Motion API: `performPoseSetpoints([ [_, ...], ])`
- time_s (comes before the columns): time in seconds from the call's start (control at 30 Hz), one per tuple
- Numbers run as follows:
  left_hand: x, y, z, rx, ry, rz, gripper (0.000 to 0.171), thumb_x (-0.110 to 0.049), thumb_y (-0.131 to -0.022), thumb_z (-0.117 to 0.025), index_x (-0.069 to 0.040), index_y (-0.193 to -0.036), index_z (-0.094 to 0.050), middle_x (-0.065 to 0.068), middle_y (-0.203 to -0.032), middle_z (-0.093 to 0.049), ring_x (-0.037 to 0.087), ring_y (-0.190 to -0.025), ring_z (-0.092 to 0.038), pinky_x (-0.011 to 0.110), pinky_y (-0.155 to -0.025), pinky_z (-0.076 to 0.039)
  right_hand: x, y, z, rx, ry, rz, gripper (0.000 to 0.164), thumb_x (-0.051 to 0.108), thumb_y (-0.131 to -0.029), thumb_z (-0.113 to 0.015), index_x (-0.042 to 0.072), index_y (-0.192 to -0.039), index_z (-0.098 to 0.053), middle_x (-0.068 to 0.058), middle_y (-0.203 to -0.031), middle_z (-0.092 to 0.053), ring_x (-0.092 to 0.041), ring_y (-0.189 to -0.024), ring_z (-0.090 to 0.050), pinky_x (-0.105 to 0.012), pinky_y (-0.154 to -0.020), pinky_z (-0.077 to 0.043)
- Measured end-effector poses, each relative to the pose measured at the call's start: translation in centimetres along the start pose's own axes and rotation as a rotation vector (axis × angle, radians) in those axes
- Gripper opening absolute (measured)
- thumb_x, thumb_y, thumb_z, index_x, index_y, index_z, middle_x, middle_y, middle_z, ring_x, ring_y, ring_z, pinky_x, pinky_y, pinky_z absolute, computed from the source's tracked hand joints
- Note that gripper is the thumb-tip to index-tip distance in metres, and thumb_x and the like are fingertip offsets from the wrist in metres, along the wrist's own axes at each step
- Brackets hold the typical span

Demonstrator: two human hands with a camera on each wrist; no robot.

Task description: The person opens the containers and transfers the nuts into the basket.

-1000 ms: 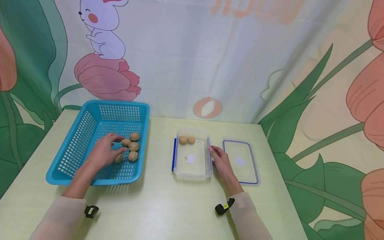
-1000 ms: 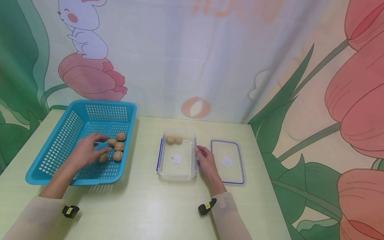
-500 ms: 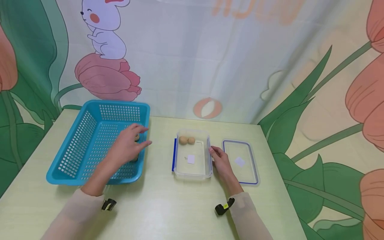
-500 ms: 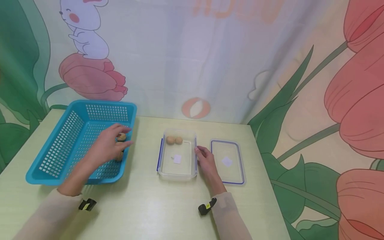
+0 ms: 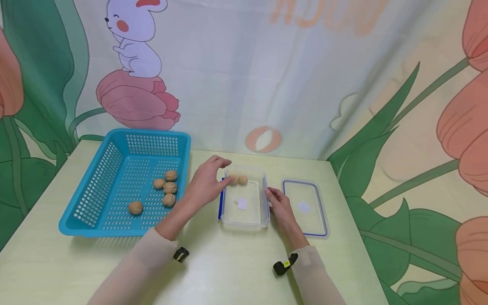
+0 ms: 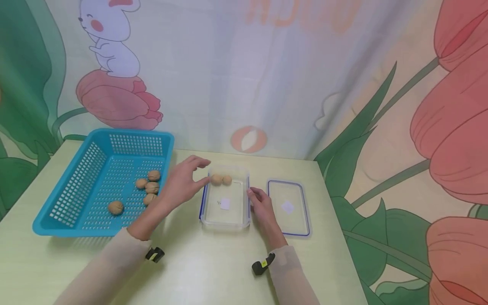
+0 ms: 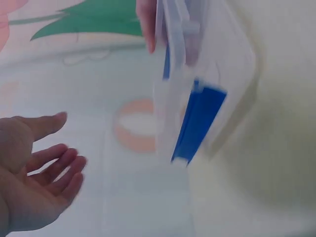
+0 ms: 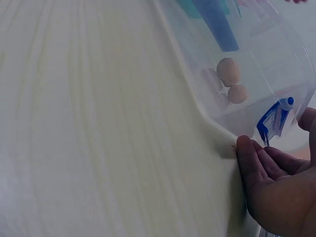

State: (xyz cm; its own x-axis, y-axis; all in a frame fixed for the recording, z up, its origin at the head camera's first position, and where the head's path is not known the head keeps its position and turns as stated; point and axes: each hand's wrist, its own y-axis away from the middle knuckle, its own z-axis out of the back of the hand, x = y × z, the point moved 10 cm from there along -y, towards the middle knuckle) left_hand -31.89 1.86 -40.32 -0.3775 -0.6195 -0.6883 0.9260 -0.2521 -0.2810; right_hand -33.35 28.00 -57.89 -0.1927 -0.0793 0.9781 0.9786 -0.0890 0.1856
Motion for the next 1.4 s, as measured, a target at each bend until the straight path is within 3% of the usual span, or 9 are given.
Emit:
performPoseSetpoints([
  [0.17,-0.5,-1.5,-3.3,-0.012,0.075,0.021,0.047,-0.023,-0.096,-0.082,-0.003,-0.136,-0.068,0.011,-0.13,-0.066,0.03,-0.123,-0.064,0.045,-0.105,-0.054,0.0,0.0,0.2,-0.011,0.001,0.006,0.055,0.04,-0.107,-0.065,0.002,-0.146,-0.058,-0.018,-0.145,-0.061,-0.029,-0.134,-0.056,-0.051,-0.113,-0.048],
  [0.33,0.6,-2.7,-6.6,0.012,0.108,0.066,0.053,-0.022,-0.095,-0.083,-0.002,-0.141,-0.064,0.013,-0.134,-0.063,0.03,-0.124,-0.063,0.043,-0.104,-0.054,-0.2,-0.1,0.1,-0.009,0.007,0.009,0.056,0.042,-0.107,-0.065,0.002,-0.146,-0.058,-0.018,-0.144,-0.062,-0.03,-0.132,-0.058,-0.052,-0.111,-0.049],
  [0.53,2.5,-3.7,-9.9,0.086,0.07,0.127,0.06,-0.023,-0.095,-0.083,0.0,-0.145,-0.059,0.016,-0.14,-0.06,0.032,-0.129,-0.061,0.043,-0.108,-0.052,-0.4,0.0,0.1,-0.003,0.015,0.006,0.055,0.041,-0.108,-0.063,0.003,-0.147,-0.057,-0.018,-0.147,-0.061,-0.03,-0.136,-0.056,-0.053,-0.113,-0.047],
  [0.73,3.4,-4.1,-12.0,0.175,-0.004,0.109,0.063,-0.026,-0.096,-0.082,-0.001,-0.149,-0.056,0.017,-0.15,-0.055,0.033,-0.133,-0.059,0.045,-0.111,-0.051,-0.3,0.1,0.0,-0.005,0.016,0.016,0.054,0.039,-0.108,-0.063,0.001,-0.146,-0.058,-0.019,-0.146,-0.061,-0.031,-0.135,-0.057,-0.054,-0.112,-0.048],
  [0.97,3.7,-4.5,-13.2,0.243,-0.154,0.08,0.073,-0.03,-0.095,-0.083,-0.004,-0.155,-0.05,0.014,-0.154,-0.051,0.03,-0.137,-0.055,0.044,-0.112,-0.049,-0.1,0.1,0.0,0.004,0.01,0.028,0.054,0.039,-0.108,-0.063,0.001,-0.146,-0.058,-0.02,-0.146,-0.061,-0.033,-0.135,-0.057,-0.056,-0.113,-0.047],
  [1.23,3.6,-4.5,-13.5,0.311,-0.219,0.096,0.08,-0.028,-0.091,-0.087,-0.001,-0.155,-0.049,0.015,-0.154,-0.052,0.031,-0.138,-0.055,0.044,-0.116,-0.046,-0.1,0.0,-0.1,0.008,0.018,0.009,0.053,0.04,-0.108,-0.062,0.003,-0.146,-0.058,-0.018,-0.147,-0.06,-0.033,-0.137,-0.055,-0.055,-0.115,-0.045],
  [1.4,3.3,-4.4,-13.9,0.362,-0.286,0.069,0.081,-0.029,-0.09,-0.088,0.002,-0.154,-0.05,0.017,-0.153,-0.052,0.032,-0.136,-0.056,0.043,-0.115,-0.046,-0.2,0.0,0.0,0.009,0.023,-0.001,0.054,0.041,-0.108,-0.062,0.004,-0.148,-0.057,-0.017,-0.149,-0.059,-0.032,-0.139,-0.054,-0.055,-0.116,-0.044],
])
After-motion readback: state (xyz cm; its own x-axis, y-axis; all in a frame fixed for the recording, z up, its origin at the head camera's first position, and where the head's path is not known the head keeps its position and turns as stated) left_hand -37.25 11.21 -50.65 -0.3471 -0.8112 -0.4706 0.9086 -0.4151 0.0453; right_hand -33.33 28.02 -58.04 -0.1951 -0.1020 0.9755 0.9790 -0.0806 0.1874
